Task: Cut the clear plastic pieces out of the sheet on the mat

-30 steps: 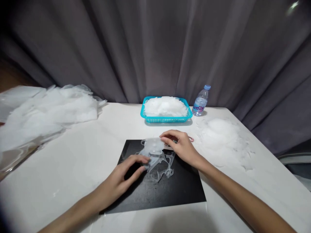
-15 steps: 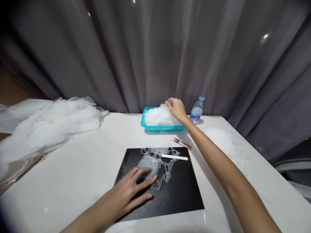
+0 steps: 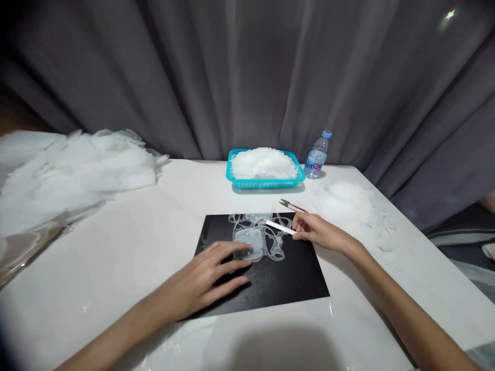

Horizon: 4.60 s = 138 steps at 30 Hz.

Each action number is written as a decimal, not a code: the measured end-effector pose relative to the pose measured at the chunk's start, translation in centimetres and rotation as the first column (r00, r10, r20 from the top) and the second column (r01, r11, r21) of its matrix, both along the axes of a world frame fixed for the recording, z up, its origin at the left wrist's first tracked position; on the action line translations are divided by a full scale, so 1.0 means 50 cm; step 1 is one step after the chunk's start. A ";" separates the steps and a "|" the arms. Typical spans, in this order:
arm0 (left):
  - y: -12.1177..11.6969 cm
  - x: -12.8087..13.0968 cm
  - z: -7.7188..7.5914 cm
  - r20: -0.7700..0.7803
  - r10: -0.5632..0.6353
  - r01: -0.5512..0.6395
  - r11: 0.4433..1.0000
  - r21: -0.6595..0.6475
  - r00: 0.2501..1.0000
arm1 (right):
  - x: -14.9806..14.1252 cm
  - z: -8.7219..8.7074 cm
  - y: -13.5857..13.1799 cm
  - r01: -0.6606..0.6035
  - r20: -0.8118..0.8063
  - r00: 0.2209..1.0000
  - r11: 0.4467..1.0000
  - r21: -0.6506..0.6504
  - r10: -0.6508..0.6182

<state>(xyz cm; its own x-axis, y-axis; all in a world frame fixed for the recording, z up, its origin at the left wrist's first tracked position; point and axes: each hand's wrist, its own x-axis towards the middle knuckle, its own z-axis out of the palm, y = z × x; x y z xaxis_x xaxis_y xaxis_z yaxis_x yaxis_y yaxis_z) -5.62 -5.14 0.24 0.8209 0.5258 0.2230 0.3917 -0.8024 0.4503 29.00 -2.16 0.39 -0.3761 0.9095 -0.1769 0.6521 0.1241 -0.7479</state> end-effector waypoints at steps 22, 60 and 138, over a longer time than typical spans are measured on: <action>0.037 -0.013 0.004 -0.100 -0.017 -0.011 0.962 -0.272 0.995 | -0.111 -0.011 -0.080 -0.134 -0.409 0.889 0.970 0.203 0.208; 0.040 -0.008 0.015 -0.089 -0.042 0.015 0.957 -0.290 0.995 | -0.144 -0.021 -0.081 -0.297 -0.142 0.912 0.857 0.421 0.386; 0.044 -0.019 0.004 -0.136 -0.071 0.037 0.971 -0.236 0.988 | -0.142 -0.028 -0.083 -0.395 0.230 0.915 0.614 0.683 0.332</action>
<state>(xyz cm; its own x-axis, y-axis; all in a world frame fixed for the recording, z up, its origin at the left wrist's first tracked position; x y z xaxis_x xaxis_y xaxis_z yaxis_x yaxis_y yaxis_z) -6.55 -2.96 0.46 0.8640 0.5031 -0.0210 0.4241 -0.7045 0.5691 21.90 -6.29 -1.03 -0.7186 0.5600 0.4124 0.4833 0.8285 -0.2829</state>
